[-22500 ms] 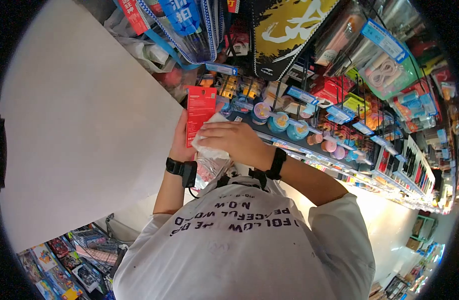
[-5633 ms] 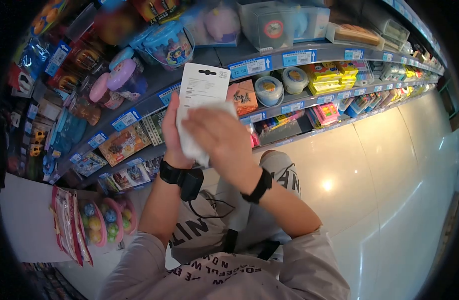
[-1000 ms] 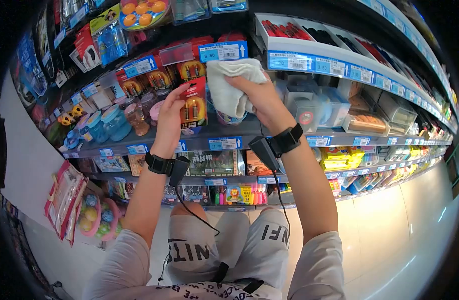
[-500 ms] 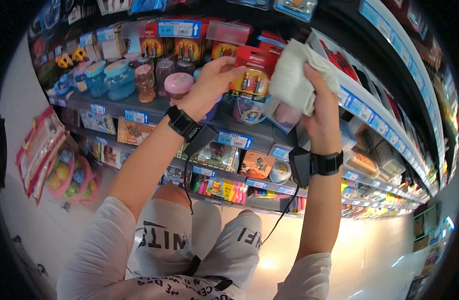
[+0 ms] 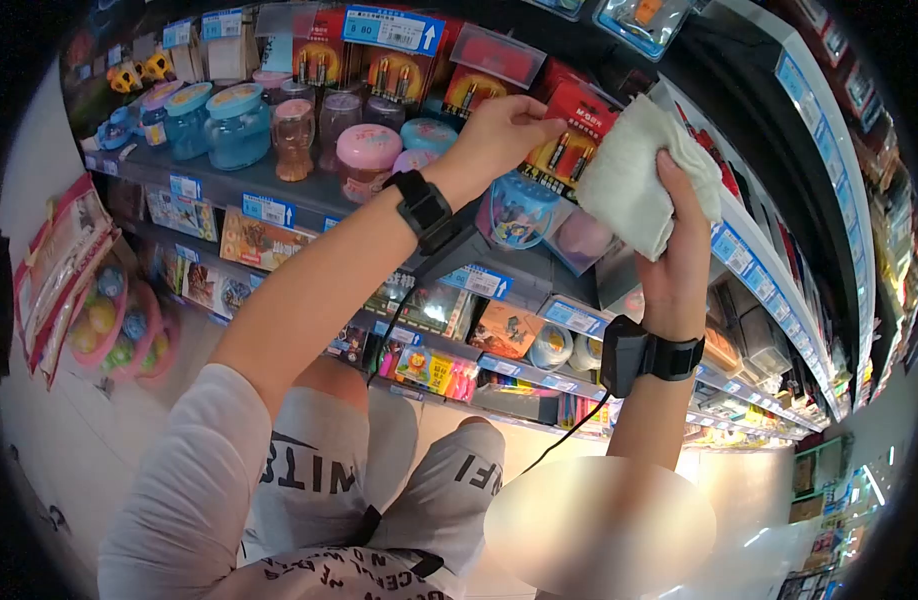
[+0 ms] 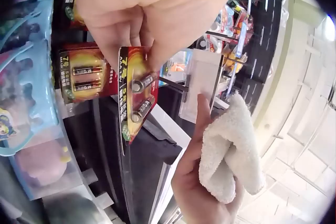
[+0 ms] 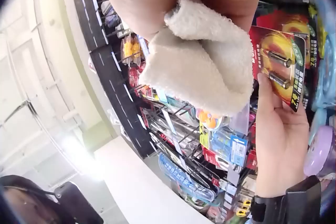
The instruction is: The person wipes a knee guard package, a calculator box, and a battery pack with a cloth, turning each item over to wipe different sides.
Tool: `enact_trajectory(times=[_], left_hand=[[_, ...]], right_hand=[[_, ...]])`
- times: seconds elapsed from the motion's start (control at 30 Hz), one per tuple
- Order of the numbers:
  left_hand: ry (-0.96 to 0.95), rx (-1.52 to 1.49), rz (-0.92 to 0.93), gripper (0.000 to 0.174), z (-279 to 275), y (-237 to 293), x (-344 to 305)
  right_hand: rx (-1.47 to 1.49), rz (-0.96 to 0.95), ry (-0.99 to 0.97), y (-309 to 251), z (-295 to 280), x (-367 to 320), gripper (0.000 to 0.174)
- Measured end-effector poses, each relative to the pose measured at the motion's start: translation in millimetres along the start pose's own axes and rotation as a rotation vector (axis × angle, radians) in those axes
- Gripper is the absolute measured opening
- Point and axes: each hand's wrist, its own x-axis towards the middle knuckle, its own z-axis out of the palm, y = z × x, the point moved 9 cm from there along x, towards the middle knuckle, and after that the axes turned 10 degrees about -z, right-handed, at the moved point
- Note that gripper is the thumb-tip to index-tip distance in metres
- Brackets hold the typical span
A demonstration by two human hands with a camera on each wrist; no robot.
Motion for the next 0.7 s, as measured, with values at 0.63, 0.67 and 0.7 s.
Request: enact_trajectory(times=[0.63,0.67,0.7], left_hand=[[0.132,0.240,0.014,0.032,-4,-33,50],[0.110,0.232,0.024,0.034,-3,-41,59],[0.102,0.243,0.031,0.034,-4,-33,59]], right_hand=[[0.014,0.044,0.013,35,3,-14,0.042],[0.030,0.059,0.023,41,5,-14,0.042],[0.041,0.051,0.030,45,6,-12,0.042]])
